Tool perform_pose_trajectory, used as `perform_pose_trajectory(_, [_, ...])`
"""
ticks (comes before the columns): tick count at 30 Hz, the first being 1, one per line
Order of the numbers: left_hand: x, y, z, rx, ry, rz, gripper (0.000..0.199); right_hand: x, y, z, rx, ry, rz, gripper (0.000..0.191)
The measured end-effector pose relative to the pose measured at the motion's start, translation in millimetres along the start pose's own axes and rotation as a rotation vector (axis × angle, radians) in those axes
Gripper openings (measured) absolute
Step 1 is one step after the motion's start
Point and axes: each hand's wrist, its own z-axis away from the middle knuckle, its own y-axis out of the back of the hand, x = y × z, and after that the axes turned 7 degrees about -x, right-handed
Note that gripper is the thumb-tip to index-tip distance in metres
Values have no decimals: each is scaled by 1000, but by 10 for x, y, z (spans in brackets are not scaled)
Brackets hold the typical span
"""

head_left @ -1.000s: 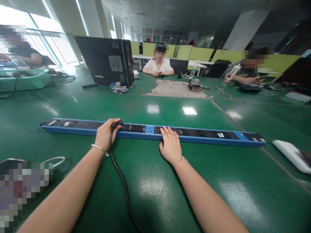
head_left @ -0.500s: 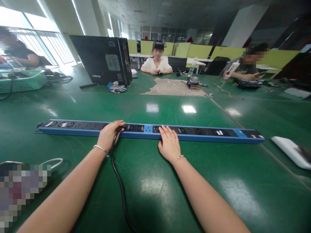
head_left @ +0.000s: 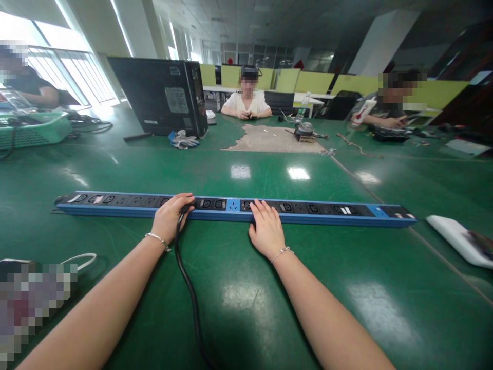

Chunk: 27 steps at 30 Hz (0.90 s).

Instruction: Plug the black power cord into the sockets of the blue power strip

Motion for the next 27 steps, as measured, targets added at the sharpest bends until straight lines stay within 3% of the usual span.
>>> perform_pose_trajectory(5, [10,-45,-14,80,0,67,18,9,8,3,0,5,-8,54])
perform_pose_trajectory(9, [166,19,-97,389,113,130,19,3,12,1,-6,0,-19,54])
perform_pose_trajectory(10, [240,36,-127,417,128,141,21,0,11,0,-7,-3,-21,54])
perform_pose_trajectory(11, [324,43,-159,388,114,152,22,-3,10,-1,-7,-7,-22,54])
perform_pose_trajectory(14, [595,-22,-255,138,28,185,24,-6,6,-4,-8,-14,-26,54])
perform_pose_trajectory(18, [837,-235,-375,-50,66,219,27,4,4,-1,-14,2,-29,54])
perform_pose_trajectory(22, [892,-379,-451,-139,107,235,27,6,-1,-2,-4,8,-34,54])
perform_pose_trajectory(27, [911,-405,-464,-174,145,213,27,0,-5,-3,2,4,-39,54])
